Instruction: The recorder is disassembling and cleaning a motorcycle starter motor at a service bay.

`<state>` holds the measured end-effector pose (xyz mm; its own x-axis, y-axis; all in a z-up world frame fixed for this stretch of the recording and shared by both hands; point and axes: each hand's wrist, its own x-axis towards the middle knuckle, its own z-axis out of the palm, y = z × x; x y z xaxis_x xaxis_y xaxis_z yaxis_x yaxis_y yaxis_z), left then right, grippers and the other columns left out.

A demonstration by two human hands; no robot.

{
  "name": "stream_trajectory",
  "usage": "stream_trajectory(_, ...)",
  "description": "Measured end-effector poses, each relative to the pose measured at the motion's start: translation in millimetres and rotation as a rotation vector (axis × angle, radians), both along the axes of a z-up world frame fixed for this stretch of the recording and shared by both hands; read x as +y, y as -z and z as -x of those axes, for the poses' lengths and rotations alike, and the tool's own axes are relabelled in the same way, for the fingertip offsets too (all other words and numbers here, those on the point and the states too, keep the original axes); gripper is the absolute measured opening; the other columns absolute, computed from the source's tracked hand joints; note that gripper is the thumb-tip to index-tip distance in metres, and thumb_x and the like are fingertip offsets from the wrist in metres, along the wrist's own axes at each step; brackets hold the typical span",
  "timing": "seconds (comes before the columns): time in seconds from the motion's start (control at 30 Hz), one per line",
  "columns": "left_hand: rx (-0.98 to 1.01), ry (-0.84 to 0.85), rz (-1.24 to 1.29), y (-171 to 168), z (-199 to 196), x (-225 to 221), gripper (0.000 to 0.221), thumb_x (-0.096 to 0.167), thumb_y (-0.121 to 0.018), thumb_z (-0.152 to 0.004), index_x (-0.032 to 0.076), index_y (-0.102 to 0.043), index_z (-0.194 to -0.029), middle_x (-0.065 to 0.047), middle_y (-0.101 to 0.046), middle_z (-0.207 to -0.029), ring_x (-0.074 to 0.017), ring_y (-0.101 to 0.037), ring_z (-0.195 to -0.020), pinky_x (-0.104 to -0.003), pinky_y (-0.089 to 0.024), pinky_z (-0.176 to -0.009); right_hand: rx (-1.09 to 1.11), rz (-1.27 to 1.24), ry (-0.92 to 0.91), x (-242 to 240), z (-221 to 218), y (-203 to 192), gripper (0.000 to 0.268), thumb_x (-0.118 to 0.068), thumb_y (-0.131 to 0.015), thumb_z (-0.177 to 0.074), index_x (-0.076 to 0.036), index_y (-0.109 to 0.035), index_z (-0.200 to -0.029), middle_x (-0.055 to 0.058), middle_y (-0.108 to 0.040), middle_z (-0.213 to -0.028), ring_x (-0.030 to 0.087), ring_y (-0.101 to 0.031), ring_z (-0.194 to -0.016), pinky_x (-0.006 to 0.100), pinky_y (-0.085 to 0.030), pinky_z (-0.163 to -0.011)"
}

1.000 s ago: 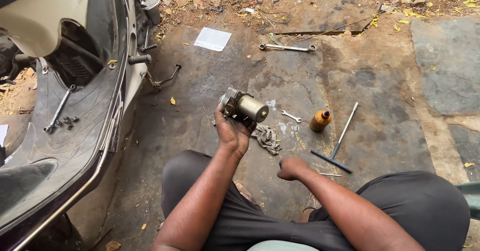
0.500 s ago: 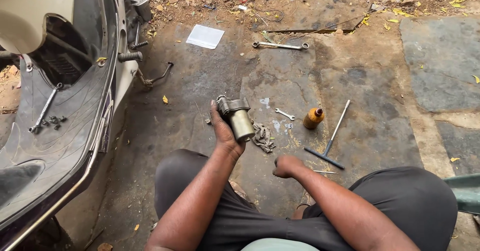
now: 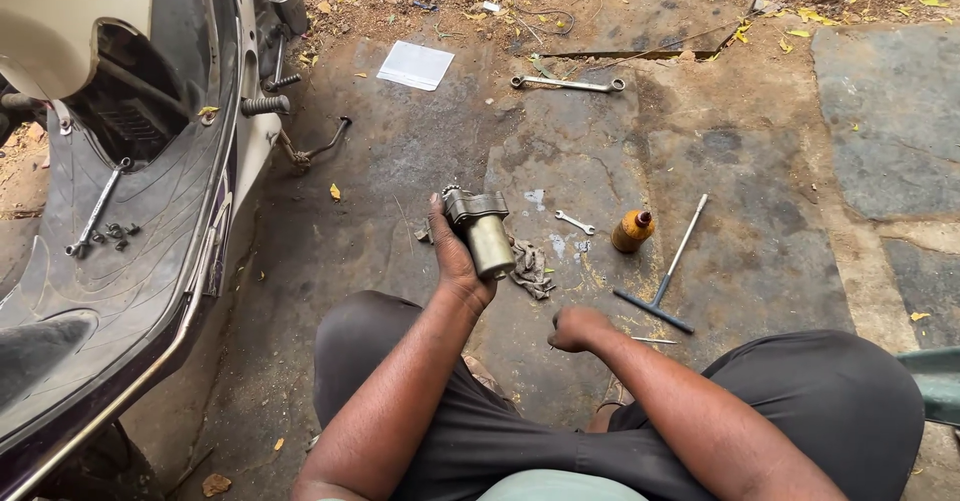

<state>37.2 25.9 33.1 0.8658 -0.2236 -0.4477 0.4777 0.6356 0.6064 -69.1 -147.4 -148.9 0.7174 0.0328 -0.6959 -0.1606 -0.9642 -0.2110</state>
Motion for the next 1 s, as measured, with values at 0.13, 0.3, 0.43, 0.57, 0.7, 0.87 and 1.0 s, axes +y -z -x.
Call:
stream_trajectory(0.13, 0.009, -0.006, -0.017, -0.8, 0.3, -0.6, 0.076, 0.084, -0.049, -0.083, 0.010, -0.062, -0.099, -0.007, -0.065, -0.075, -0.0199, -0.066, -0.059, -0.036, -0.059, -0.053, 0.015, -0.003, 0.021, 3.1, -0.9, -7.3, 0.041, -0.039, -0.063, -0.087, -0.016, -0.073, -0.119, 0.011, -0.072, -0.123, 0.032, -0.068, -0.114, 0.045, -0.055, -0.096)
stream_trajectory(0.3, 0.021, -0.010, -0.015, 1.2, 0.6, -0.8, 0.075, 0.084, -0.050, -0.083, 0.011, -0.062, -0.100, -0.007, -0.065, -0.076, -0.0192, -0.066, -0.060, -0.035, -0.059, -0.053, 0.038, 0.009, 0.005, 5.0, -1.0, -6.4, 0.042, -0.040, -0.063, -0.088, -0.015, -0.072, -0.122, 0.011, -0.071, -0.126, 0.030, -0.067, -0.116, 0.045, -0.055, -0.097)
stream_trajectory(0.43, 0.047, -0.007, -0.083, -4.0, 2.9, -1.4, 0.075, 0.084, -0.049, -0.082, 0.012, -0.061, -0.100, -0.006, -0.065, -0.078, -0.0179, -0.067, -0.062, -0.034, -0.060, -0.054, 0.059, 0.027, -0.011, 3.5, -1.0, -4.1, 0.043, -0.039, -0.063, -0.089, -0.014, -0.071, -0.123, 0.011, -0.070, -0.127, 0.030, -0.068, -0.116, 0.044, -0.055, -0.097)
stream_trajectory(0.57, 0.050, 0.007, -0.106, -2.9, 3.4, -1.2, 0.075, 0.084, -0.049, -0.082, 0.012, -0.060, -0.100, -0.006, -0.065, -0.078, -0.0172, -0.068, -0.063, -0.034, -0.061, -0.054, 0.058, 0.019, -0.018, 4.2, 1.0, -6.5, 0.043, -0.037, -0.064, -0.087, -0.014, -0.072, -0.122, 0.011, -0.070, -0.127, 0.031, -0.068, -0.116, 0.045, -0.055, -0.097)
stream_trajectory(0.7, 0.036, 0.023, -0.081, 0.0, 3.0, -1.2, 0.076, 0.084, -0.048, -0.084, 0.011, -0.062, -0.100, -0.006, -0.065, -0.077, -0.0178, -0.067, -0.062, -0.034, -0.060, -0.053, 0.040, 0.005, 0.002, 3.5, 2.0, -9.3, 0.041, -0.035, -0.064, -0.085, -0.014, -0.074, -0.119, 0.012, -0.071, -0.125, 0.032, -0.067, -0.116, 0.046, -0.055, -0.096)
stream_trajectory(0.87, 0.029, 0.021, -0.034, 3.0, 0.4, -1.9, 0.073, 0.082, -0.049, -0.085, 0.012, -0.063, -0.101, -0.006, -0.066, -0.079, -0.0183, -0.066, -0.063, -0.035, -0.059, -0.055, 0.004, 0.001, 0.017, -2.5, 2.0, 7.1, 0.039, -0.035, -0.065, -0.084, -0.015, -0.075, -0.115, 0.014, -0.072, -0.122, 0.035, -0.068, -0.114, 0.047, -0.055, -0.095)
stream_trajectory(1.0, -0.004, 0.038, -0.046, 10.3, 0.9, 2.9, 0.074, 0.080, -0.048, -0.085, 0.012, -0.067, -0.106, -0.005, -0.068, -0.083, -0.0168, -0.067, -0.066, -0.034, -0.058, -0.057, -0.018, 0.038, -0.025, -1.8, -1.0, 36.2, 0.048, -0.042, -0.068, -0.084, -0.011, -0.071, -0.119, 0.018, -0.071, -0.121, 0.038, -0.068, -0.112, 0.050, -0.056, -0.094)
